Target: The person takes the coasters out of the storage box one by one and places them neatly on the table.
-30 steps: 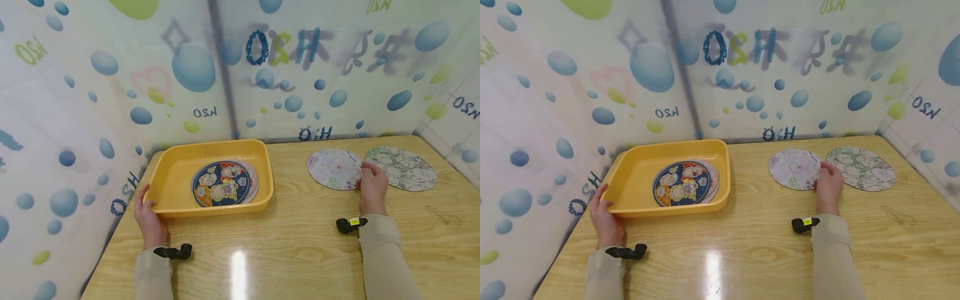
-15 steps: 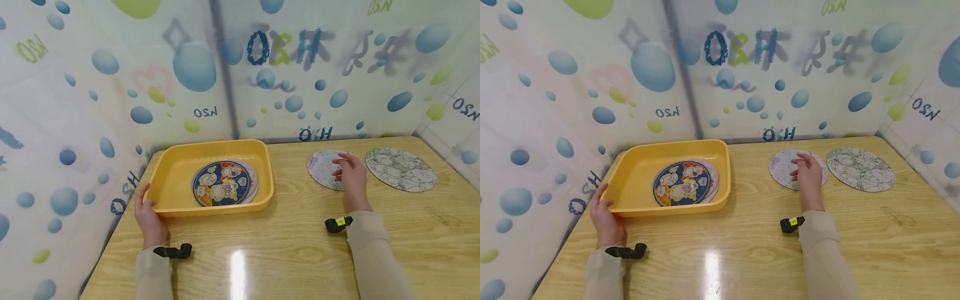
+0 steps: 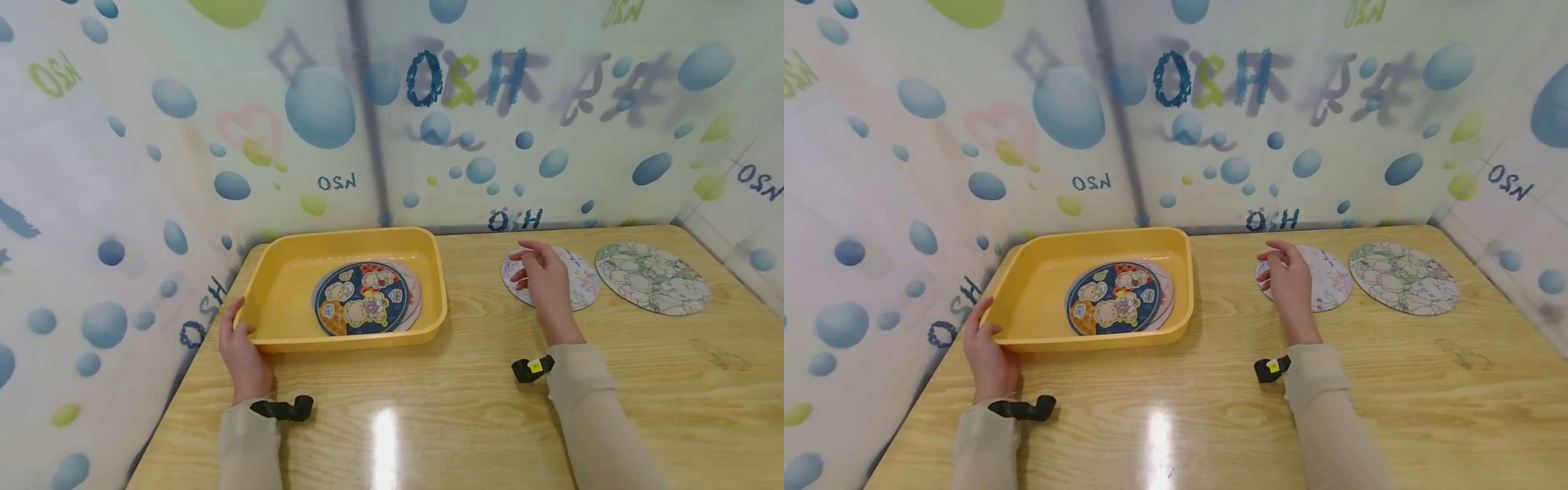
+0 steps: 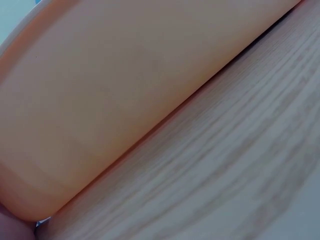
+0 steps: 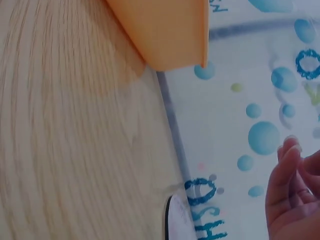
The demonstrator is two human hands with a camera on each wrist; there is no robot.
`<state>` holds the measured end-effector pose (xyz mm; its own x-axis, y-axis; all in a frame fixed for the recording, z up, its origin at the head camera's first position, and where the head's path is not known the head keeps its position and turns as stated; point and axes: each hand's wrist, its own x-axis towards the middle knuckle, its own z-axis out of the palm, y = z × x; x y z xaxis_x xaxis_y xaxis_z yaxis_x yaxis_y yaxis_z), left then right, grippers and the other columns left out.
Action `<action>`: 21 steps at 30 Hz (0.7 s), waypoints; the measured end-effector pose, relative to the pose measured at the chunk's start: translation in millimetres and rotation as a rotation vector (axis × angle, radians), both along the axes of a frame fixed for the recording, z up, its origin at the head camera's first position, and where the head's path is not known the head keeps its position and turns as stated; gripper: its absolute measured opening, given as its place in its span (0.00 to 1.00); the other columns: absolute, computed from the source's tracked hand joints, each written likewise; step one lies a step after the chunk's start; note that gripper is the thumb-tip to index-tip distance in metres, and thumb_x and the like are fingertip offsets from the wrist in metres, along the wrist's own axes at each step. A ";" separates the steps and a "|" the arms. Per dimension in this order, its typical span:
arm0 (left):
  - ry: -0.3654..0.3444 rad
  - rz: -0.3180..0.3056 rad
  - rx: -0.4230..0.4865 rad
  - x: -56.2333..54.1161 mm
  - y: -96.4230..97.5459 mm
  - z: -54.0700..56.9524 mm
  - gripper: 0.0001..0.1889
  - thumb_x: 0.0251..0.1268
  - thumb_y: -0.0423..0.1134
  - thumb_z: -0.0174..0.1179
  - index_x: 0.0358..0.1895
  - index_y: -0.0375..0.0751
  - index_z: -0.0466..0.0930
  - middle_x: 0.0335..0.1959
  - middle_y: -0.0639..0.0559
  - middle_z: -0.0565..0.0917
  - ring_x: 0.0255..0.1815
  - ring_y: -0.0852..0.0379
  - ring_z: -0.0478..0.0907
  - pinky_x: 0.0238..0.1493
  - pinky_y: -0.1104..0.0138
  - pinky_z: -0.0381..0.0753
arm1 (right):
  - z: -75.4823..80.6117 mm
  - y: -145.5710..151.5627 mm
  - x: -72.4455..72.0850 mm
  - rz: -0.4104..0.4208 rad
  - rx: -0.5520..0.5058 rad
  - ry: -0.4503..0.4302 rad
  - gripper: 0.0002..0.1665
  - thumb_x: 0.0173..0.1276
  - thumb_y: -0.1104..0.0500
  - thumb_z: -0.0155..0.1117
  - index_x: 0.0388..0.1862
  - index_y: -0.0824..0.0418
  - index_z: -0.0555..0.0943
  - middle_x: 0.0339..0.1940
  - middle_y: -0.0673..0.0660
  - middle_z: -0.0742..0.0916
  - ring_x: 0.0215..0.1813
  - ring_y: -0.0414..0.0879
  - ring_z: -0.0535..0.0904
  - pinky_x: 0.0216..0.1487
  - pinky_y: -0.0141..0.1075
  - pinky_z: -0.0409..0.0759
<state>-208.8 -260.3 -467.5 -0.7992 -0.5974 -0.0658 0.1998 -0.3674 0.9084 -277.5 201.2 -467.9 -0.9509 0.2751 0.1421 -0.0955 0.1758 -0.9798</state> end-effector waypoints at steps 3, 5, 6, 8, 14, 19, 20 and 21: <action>-0.003 -0.009 -0.005 -1.2 1.0 0.9 0.26 0.56 0.27 0.34 0.57 0.47 0.71 0.60 0.54 0.62 0.57 0.50 0.64 0.59 0.60 0.64 | 15.1 -13.5 9.4 0.045 -0.031 0.018 0.21 0.68 0.49 0.47 0.58 0.50 0.69 0.44 0.56 0.80 0.30 0.50 0.77 0.26 0.34 0.77; 0.004 -0.009 -0.004 -1.9 0.8 1.2 0.26 0.56 0.27 0.34 0.56 0.47 0.71 0.60 0.54 0.62 0.57 0.49 0.64 0.58 0.59 0.64 | 22.5 -22.3 13.8 0.087 -0.061 0.046 0.21 0.68 0.50 0.47 0.58 0.53 0.69 0.43 0.57 0.80 0.29 0.48 0.77 0.25 0.32 0.77; 0.002 -0.009 -0.006 -2.1 0.8 1.3 0.26 0.56 0.27 0.34 0.57 0.47 0.71 0.60 0.55 0.62 0.57 0.49 0.64 0.58 0.60 0.64 | 25.9 -26.5 15.7 0.105 -0.082 0.055 0.21 0.68 0.51 0.47 0.58 0.54 0.69 0.43 0.57 0.80 0.28 0.47 0.77 0.24 0.31 0.77; -0.002 -0.006 -0.005 -2.2 0.5 1.7 0.26 0.56 0.27 0.35 0.56 0.47 0.71 0.60 0.55 0.62 0.57 0.49 0.64 0.58 0.60 0.64 | 37.1 -36.6 22.6 0.140 -0.116 0.059 0.20 0.69 0.53 0.47 0.58 0.56 0.69 0.42 0.58 0.79 0.28 0.47 0.76 0.26 0.31 0.77; 0.010 0.001 0.008 -2.7 -0.9 0.7 0.26 0.55 0.26 0.34 0.56 0.46 0.71 0.60 0.54 0.63 0.57 0.49 0.64 0.58 0.59 0.63 | 59.7 -62.4 36.8 0.214 -0.160 0.032 0.19 0.70 0.54 0.45 0.58 0.57 0.68 0.43 0.59 0.78 0.31 0.48 0.77 0.33 0.31 0.78; 0.013 0.001 0.012 -2.1 -1.1 -1.2 0.26 0.55 0.26 0.34 0.56 0.45 0.71 0.60 0.54 0.63 0.57 0.49 0.63 0.58 0.59 0.63 | 62.1 -78.3 41.9 0.308 -0.146 0.024 0.19 0.70 0.56 0.45 0.58 0.57 0.68 0.45 0.61 0.78 0.38 0.51 0.78 0.40 0.34 0.79; 0.014 0.000 0.013 -2.1 -0.8 -1.7 0.27 0.55 0.26 0.34 0.56 0.45 0.71 0.60 0.54 0.63 0.57 0.49 0.63 0.58 0.59 0.63 | 62.1 -81.2 43.1 0.326 -0.147 0.024 0.19 0.70 0.56 0.45 0.58 0.57 0.68 0.45 0.60 0.78 0.39 0.52 0.78 0.41 0.35 0.78; 0.013 0.000 0.012 -1.9 -0.2 -2.1 0.27 0.55 0.26 0.34 0.56 0.45 0.71 0.60 0.54 0.63 0.57 0.49 0.63 0.58 0.59 0.63 | 61.3 -83.7 43.9 0.346 -0.144 0.025 0.19 0.69 0.56 0.45 0.58 0.56 0.68 0.45 0.60 0.78 0.40 0.52 0.78 0.42 0.35 0.78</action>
